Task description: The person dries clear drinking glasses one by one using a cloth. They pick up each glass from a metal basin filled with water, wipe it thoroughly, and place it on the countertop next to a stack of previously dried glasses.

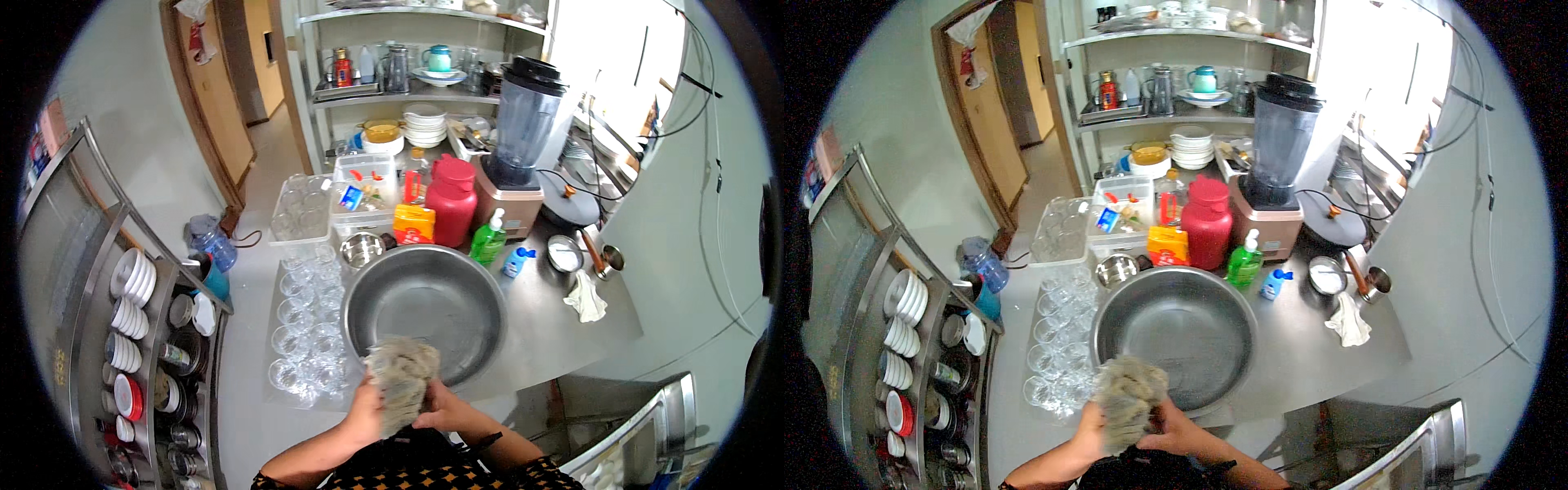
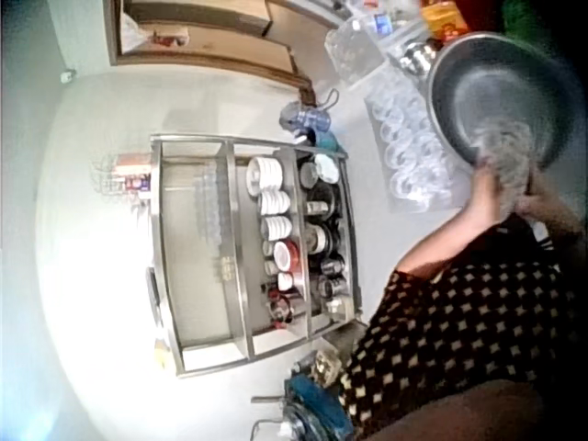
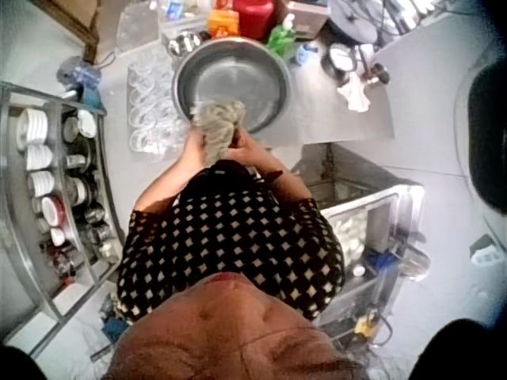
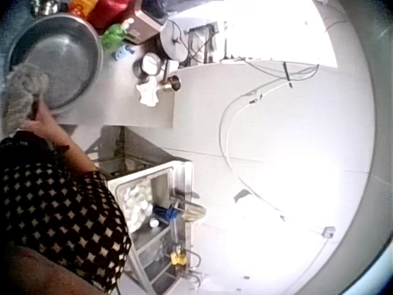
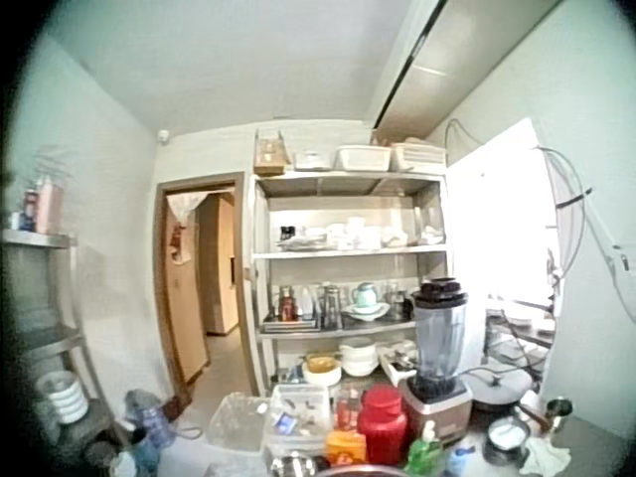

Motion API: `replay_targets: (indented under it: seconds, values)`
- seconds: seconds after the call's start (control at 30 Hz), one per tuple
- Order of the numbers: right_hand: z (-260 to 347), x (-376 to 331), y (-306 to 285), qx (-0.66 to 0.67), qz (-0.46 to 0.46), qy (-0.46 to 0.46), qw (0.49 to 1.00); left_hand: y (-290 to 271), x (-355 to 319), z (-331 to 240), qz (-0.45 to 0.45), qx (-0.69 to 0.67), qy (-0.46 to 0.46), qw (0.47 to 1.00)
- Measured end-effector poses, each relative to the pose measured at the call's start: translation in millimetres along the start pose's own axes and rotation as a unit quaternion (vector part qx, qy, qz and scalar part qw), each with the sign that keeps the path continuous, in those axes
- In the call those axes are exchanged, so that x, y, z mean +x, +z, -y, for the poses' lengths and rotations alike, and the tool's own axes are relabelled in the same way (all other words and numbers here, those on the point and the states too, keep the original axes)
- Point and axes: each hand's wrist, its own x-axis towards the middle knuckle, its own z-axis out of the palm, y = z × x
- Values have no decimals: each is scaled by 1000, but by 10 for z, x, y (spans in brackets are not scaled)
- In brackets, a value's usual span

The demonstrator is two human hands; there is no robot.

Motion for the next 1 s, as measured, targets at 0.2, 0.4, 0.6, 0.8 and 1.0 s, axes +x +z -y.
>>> replay_targets:
  seconds: [0.2,0.4,0.6,0.8,1.0]
  values:
    - [370,-577,-503,-106,-251,-34,962,690,563,289,238,444,162,848]
    - [452,-1028,-1036,-83,-455,-126,877,1094,882,444,312,615,53,723]
    - [506,-1210,-1663,-107,-518,-161,833,1263,971,443,251,545,47,798]
    - [496,-1064,-1847,-367,-432,110,817,1070,793,631,233,513,5,826]
    - [595,-766,-1581,-579,-265,290,714,574,439,600,145,398,-135,896]
